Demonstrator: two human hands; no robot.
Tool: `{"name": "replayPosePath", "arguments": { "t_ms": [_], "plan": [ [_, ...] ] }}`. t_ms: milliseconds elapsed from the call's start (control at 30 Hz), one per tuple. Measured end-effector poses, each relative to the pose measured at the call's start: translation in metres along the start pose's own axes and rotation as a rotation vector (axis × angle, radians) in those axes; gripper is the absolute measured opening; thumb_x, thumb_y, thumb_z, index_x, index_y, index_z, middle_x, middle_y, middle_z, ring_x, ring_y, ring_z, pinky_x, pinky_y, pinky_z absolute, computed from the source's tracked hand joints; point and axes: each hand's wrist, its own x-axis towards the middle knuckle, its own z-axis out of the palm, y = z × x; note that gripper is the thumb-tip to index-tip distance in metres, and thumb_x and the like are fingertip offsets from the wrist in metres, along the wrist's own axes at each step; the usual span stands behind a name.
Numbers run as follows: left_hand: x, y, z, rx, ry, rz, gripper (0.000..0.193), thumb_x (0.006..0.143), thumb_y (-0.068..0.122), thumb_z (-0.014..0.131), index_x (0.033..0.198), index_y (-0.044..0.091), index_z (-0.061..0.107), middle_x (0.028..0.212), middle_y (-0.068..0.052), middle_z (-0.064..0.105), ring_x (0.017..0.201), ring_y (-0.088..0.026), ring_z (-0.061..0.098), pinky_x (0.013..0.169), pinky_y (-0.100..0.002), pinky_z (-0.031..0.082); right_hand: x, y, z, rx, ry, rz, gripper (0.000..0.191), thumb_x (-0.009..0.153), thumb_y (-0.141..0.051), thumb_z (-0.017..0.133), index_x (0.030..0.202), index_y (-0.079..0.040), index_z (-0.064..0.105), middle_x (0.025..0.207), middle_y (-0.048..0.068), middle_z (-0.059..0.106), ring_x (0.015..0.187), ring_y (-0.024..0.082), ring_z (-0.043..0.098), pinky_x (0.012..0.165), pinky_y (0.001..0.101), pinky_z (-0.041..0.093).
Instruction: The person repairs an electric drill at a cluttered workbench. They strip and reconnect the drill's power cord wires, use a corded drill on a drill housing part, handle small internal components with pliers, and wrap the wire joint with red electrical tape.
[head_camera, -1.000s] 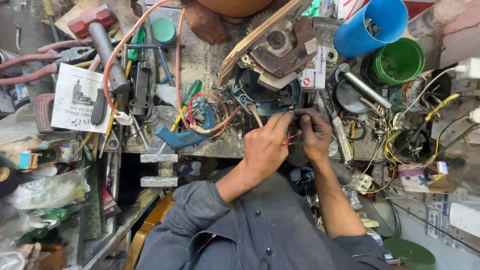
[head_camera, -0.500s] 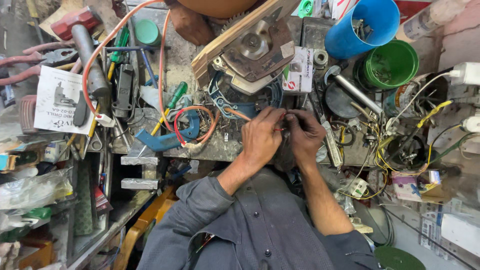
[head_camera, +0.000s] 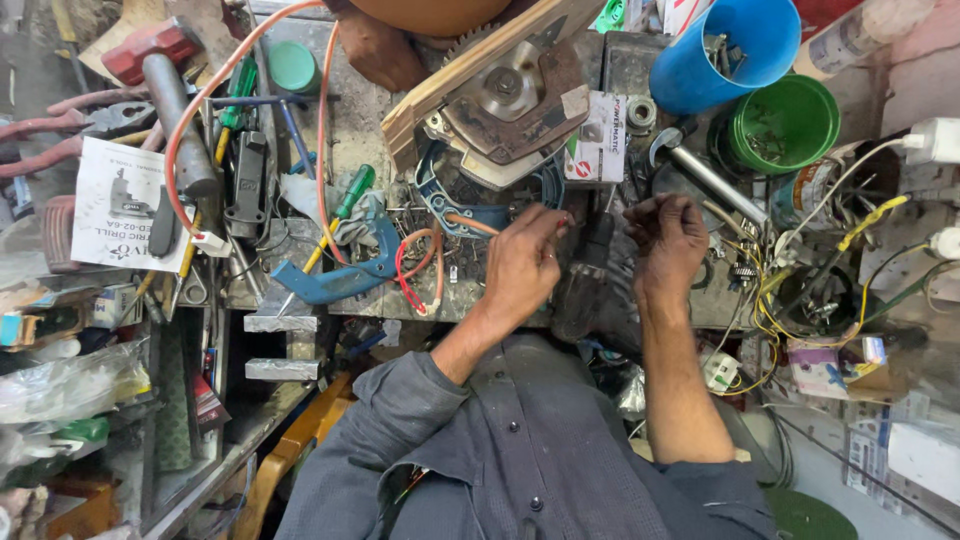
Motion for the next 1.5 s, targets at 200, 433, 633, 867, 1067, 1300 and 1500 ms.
{"name": "replayPosePath", "arguments": {
  "t_ms": [200,433,633,867,1067,1300,1500],
  "plan": [
    [-0.001,-0.001,-0.016,-0.071,-0.012,0.000,0.016,0.091,-0.002,0.059,0.106,0.003,0.064,0.099,-0.016,0.066,0.088,-0.041,0.067,0.071,-0.044,0.052,-0.071,0.008,0.017,-1.308,-0.154,-0.780,0.063,0.085,-0.012,0.075,0.141,0.003,0.052,0.133,0.028,0.054,0.127,0.041,0.049,0.107,0.0511,0.040],
    [-0.003,-0.013,-0.031,-0.100,-0.093,-0.067,0.010,0.096,0.006,0.059,0.104,0.004,0.064,0.093,-0.017,0.070,0.091,-0.042,0.069,0.073,-0.046,0.052,-0.122,0.082,0.052,-1.903,-0.394,-0.557,0.080,0.069,-0.047,0.078,0.134,-0.005,0.059,0.125,0.015,0.062,0.127,0.037,0.054,0.112,0.0740,0.024],
    [-0.005,-0.021,-0.041,-0.104,-0.097,-0.057,0.013,0.096,0.009,0.060,0.106,0.005,0.066,0.097,-0.017,0.073,0.094,-0.041,0.071,0.075,-0.044,0.054,-0.121,0.086,0.078,-1.874,-0.384,-0.388,0.090,0.069,-0.062,0.074,0.137,-0.004,0.059,0.126,0.023,0.061,0.124,0.048,0.048,0.103,0.0775,0.018],
    [-0.007,-0.017,-0.055,-0.111,-0.121,-0.058,0.010,0.097,0.009,0.059,0.104,0.003,0.062,0.091,-0.018,0.070,0.088,-0.042,0.069,0.072,-0.047,0.051,-0.128,0.057,0.053,-1.575,-0.221,0.026,0.055,0.089,-0.043,0.066,0.125,-0.002,0.064,0.109,0.023,0.069,0.103,0.041,0.067,0.089,0.0503,0.051],
    [-0.009,-0.017,-0.058,-0.064,-0.169,-0.036,0.010,0.095,0.009,0.061,0.102,0.002,0.062,0.087,-0.018,0.069,0.081,-0.042,0.068,0.067,-0.049,0.048,-0.144,0.056,0.011,-0.586,-0.214,0.199,0.055,0.081,-0.010,0.056,0.135,-0.003,0.058,0.099,0.009,0.064,0.082,0.018,0.057,0.070,0.0335,0.048],
    [-0.014,-0.022,-0.050,-0.013,-0.146,0.068,0.010,0.093,0.007,0.063,0.102,0.003,0.065,0.093,-0.018,0.069,0.086,-0.042,0.067,0.070,-0.049,0.050,-0.136,0.066,0.014,-0.488,-0.348,0.231,0.041,0.082,-0.009,0.050,0.120,0.001,0.062,0.099,0.007,0.073,0.088,0.015,0.065,0.079,0.0292,0.051],
    [-0.018,-0.021,-0.045,0.042,-0.123,0.081,0.014,0.092,0.007,0.063,0.105,0.003,0.067,0.097,-0.018,0.069,0.091,-0.043,0.066,0.072,-0.051,0.050,-0.140,0.051,0.023,-0.634,-0.410,0.022,0.051,0.079,-0.008,0.053,0.129,0.004,0.058,0.112,0.015,0.066,0.100,0.026,0.060,0.092,0.0360,0.049]
  ]
}}
